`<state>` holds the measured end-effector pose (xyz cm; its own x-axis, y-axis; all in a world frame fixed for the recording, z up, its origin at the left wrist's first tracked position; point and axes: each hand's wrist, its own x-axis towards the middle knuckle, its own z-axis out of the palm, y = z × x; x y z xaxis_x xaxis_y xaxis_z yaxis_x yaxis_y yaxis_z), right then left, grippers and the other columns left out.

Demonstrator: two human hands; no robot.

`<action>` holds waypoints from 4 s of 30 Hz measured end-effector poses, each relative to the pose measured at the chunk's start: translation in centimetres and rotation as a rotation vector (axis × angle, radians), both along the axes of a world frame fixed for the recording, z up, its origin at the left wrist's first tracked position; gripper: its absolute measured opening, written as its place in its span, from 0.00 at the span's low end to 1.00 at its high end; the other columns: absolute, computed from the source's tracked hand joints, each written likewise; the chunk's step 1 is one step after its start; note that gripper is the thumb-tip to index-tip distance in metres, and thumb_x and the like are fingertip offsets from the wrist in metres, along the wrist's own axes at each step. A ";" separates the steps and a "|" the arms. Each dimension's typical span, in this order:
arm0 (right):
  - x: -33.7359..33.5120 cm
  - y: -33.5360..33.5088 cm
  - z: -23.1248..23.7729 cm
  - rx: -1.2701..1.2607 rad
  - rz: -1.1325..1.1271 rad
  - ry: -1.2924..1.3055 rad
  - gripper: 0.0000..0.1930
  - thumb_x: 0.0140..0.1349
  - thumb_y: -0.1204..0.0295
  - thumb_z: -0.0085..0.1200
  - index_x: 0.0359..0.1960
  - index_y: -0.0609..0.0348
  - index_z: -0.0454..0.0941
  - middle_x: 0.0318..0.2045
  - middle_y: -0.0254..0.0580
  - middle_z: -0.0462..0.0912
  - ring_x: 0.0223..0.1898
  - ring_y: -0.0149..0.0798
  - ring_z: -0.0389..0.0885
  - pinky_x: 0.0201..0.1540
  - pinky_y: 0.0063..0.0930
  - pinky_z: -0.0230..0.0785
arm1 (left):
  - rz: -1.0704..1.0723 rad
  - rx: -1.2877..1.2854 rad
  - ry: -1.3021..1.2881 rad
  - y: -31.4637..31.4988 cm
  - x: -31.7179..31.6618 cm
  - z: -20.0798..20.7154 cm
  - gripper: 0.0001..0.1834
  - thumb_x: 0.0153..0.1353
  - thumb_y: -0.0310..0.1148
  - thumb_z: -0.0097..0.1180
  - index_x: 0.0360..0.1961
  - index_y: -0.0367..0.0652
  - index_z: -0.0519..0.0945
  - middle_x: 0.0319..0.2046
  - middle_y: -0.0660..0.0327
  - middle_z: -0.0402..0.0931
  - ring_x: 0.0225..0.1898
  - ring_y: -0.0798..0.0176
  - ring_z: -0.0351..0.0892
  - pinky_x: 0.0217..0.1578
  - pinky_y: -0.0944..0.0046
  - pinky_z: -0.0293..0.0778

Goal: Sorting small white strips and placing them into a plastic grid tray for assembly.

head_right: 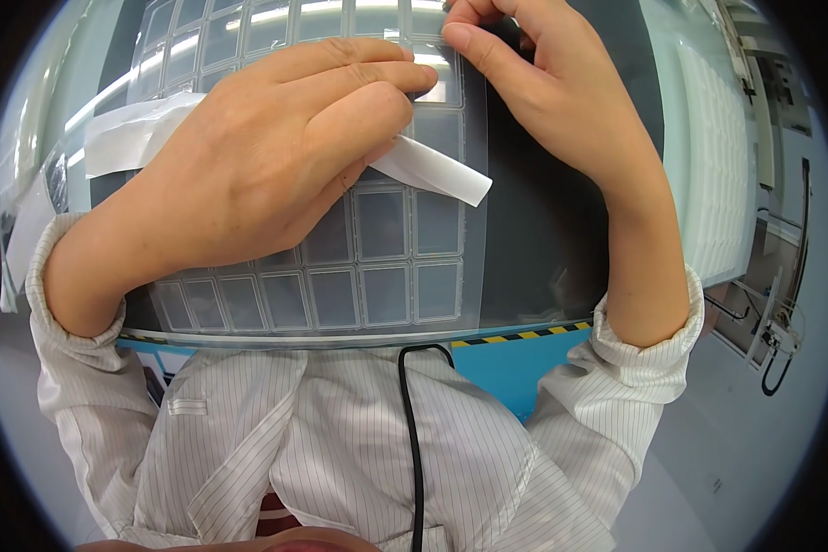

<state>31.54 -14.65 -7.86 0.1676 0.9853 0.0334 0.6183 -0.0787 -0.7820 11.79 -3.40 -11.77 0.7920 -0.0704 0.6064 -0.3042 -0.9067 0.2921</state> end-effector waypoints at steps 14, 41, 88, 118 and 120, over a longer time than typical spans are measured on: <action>-0.7 0.4 -1.6 0.122 -0.059 -0.203 0.07 0.65 0.77 0.62 0.36 0.63 0.75 0.42 0.40 0.72 0.39 0.31 0.70 0.42 0.22 0.65 | 0.002 0.006 -0.020 0.1 -0.1 0.3 0.06 0.52 0.23 0.58 0.29 0.36 0.73 0.30 0.53 0.78 0.41 0.51 0.81 0.45 0.56 0.78; -0.1 0.8 -2.5 0.209 -0.099 -0.233 0.10 0.67 0.77 0.60 0.44 0.63 0.70 0.36 0.39 0.72 0.36 0.31 0.70 0.39 0.24 0.66 | -0.003 -0.038 -0.031 1.5 1.1 0.4 0.04 0.58 0.25 0.57 0.32 0.35 0.75 0.31 0.50 0.79 0.38 0.44 0.81 0.41 0.50 0.76; -1.0 -0.3 1.3 -0.168 0.011 -0.007 0.06 0.66 0.73 0.62 0.37 0.63 0.80 0.41 0.38 0.76 0.39 0.27 0.72 0.41 0.21 0.66 | -0.002 -0.139 0.154 -1.6 -2.0 0.2 0.08 0.58 0.18 0.60 0.38 0.35 0.75 0.51 0.48 0.82 0.52 0.43 0.82 0.51 0.52 0.79; -1.7 -0.7 1.0 -0.122 0.052 -0.115 0.04 0.66 0.77 0.59 0.35 0.66 0.80 0.42 0.40 0.78 0.38 0.30 0.74 0.40 0.22 0.67 | 0.003 0.035 0.019 -1.3 -0.9 0.3 0.07 0.53 0.25 0.57 0.29 0.34 0.71 0.31 0.45 0.76 0.35 0.49 0.78 0.39 0.56 0.77; -1.8 -1.1 1.3 -0.134 0.034 -0.114 0.03 0.66 0.78 0.59 0.35 0.65 0.80 0.43 0.40 0.77 0.38 0.30 0.74 0.40 0.22 0.67 | -0.024 0.058 0.042 -1.0 -0.5 1.4 0.07 0.54 0.25 0.56 0.29 0.32 0.72 0.32 0.42 0.76 0.35 0.49 0.78 0.40 0.56 0.78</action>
